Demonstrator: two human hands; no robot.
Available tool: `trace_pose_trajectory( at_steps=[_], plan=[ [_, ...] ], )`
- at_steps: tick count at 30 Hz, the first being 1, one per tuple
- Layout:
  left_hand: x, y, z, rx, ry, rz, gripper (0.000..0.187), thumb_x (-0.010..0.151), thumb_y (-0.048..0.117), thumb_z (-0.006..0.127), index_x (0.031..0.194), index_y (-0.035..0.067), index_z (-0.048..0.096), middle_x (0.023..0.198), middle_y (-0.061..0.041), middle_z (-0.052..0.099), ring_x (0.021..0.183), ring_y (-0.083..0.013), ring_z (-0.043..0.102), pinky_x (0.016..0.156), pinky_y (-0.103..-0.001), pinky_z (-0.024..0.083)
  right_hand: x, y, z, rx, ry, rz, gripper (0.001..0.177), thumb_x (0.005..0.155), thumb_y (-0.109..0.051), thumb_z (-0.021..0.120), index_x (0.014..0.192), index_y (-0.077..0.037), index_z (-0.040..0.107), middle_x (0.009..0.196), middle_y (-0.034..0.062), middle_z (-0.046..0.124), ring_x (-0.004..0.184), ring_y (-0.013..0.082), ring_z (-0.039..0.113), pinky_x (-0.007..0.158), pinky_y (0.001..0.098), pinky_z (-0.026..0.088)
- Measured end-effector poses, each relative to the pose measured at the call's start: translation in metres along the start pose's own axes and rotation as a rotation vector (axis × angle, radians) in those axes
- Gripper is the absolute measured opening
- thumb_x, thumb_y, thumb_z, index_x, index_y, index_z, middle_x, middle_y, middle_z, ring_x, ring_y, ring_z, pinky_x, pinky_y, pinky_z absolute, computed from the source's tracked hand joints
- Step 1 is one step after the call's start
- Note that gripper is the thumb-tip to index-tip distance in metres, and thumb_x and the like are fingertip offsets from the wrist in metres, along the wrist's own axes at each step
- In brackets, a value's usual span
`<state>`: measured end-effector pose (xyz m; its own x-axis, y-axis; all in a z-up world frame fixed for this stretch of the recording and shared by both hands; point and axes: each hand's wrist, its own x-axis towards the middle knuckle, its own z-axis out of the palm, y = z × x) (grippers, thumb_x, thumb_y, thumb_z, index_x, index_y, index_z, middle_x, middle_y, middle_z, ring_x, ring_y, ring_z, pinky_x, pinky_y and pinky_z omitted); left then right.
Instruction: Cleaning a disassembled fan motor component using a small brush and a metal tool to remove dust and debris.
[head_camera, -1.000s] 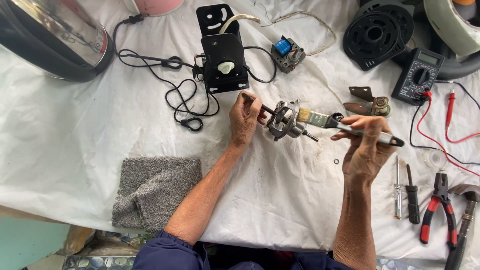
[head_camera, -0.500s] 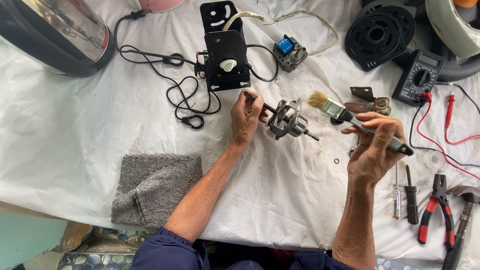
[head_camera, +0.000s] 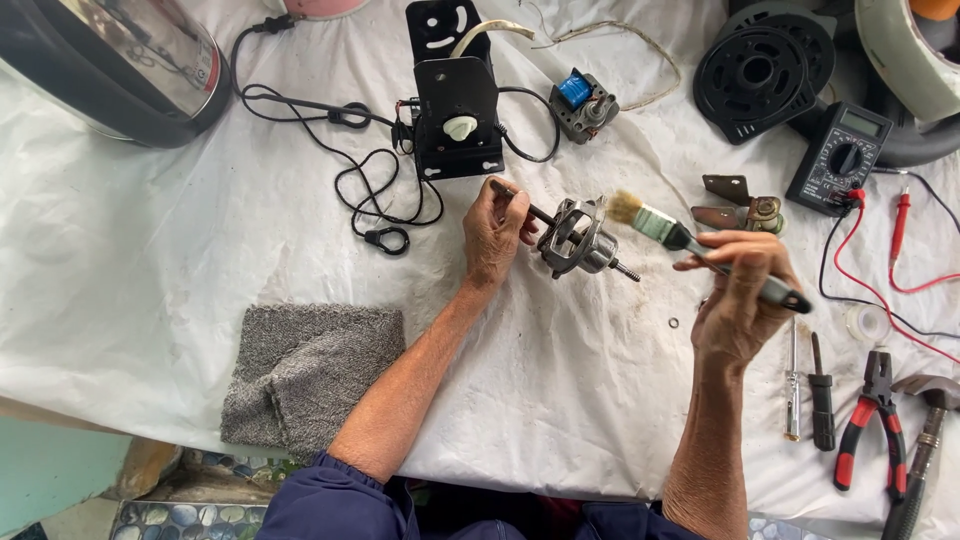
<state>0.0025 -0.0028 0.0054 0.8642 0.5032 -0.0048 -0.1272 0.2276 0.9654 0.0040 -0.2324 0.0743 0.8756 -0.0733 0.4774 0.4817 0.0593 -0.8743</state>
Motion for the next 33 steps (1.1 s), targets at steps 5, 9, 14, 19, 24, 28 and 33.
trace_pose_trajectory(
  at_steps=[5,9,14,19,24,28,33],
  plan=[
    [0.006,-0.025,-0.003,-0.051,-0.014,0.12,0.018,0.098,0.021,0.063,0.092,0.005,0.06,0.067,-0.015,0.068,0.055,-0.017,0.069,0.042,-0.025,0.059,0.007,0.018,-0.002,0.031,-0.07,-0.125,0.049,0.11,-0.037,0.056,0.082,0.003,0.058,0.095,0.0288,0.064,0.067,0.0333,0.071,0.062,0.0408,0.063],
    [0.006,-0.028,-0.004,-0.074,-0.017,0.117,0.017,0.098,0.021,0.064,0.094,0.005,0.06,0.068,-0.015,0.068,0.055,-0.0171,0.069,0.041,-0.025,0.059,0.01,0.012,-0.005,0.055,-0.018,-0.134,0.051,0.11,-0.044,0.054,0.087,0.002,0.057,0.104,0.029,0.062,0.073,0.0315,0.071,0.069,0.0395,0.065],
    [0.007,-0.025,-0.004,-0.094,-0.028,0.118,0.017,0.099,0.021,0.063,0.094,0.005,0.058,0.068,-0.014,0.067,0.056,-0.0165,0.069,0.042,-0.024,0.059,0.006,0.016,0.004,0.077,-0.068,-0.109,0.049,0.107,-0.039,0.058,0.084,0.004,0.06,0.1,0.0287,0.063,0.075,0.0313,0.072,0.07,0.0422,0.065],
    [0.007,-0.025,-0.004,-0.103,-0.028,0.117,0.016,0.099,0.019,0.062,0.094,0.005,0.057,0.067,-0.015,0.067,0.056,-0.0163,0.068,0.042,-0.023,0.058,0.01,0.018,-0.015,0.13,-0.057,-0.094,0.05,0.11,-0.042,0.052,0.087,0.002,0.056,0.103,0.028,0.062,0.075,0.0314,0.072,0.072,0.0404,0.066],
    [0.007,-0.026,-0.004,-0.082,-0.025,0.132,0.016,0.099,0.02,0.062,0.093,0.006,0.058,0.067,-0.014,0.068,0.055,-0.0161,0.069,0.042,-0.024,0.059,0.007,0.011,-0.028,-0.473,0.013,-0.481,0.042,0.107,-0.027,0.06,0.067,-0.012,0.065,0.069,0.0044,0.068,0.073,0.0206,0.059,0.089,0.0374,0.056],
    [0.006,-0.025,-0.004,-0.09,-0.022,0.126,0.016,0.099,0.02,0.062,0.093,0.006,0.057,0.068,-0.014,0.068,0.055,-0.0164,0.069,0.042,-0.023,0.058,-0.001,0.005,-0.009,-0.609,-0.134,-0.411,0.024,0.11,-0.024,0.07,0.09,-0.013,0.078,0.07,0.0007,0.069,0.071,0.0271,0.063,0.075,0.0395,0.052],
    [0.008,-0.028,-0.004,-0.05,-0.037,0.141,0.017,0.1,0.022,0.061,0.093,0.007,0.057,0.065,-0.013,0.068,0.051,-0.0148,0.067,0.042,-0.023,0.058,0.005,-0.005,0.001,-0.916,-0.583,-0.065,0.011,0.102,-0.022,0.069,0.112,-0.017,0.072,0.095,0.0152,0.068,0.089,0.0447,0.066,0.072,0.0551,0.053]
  ],
)
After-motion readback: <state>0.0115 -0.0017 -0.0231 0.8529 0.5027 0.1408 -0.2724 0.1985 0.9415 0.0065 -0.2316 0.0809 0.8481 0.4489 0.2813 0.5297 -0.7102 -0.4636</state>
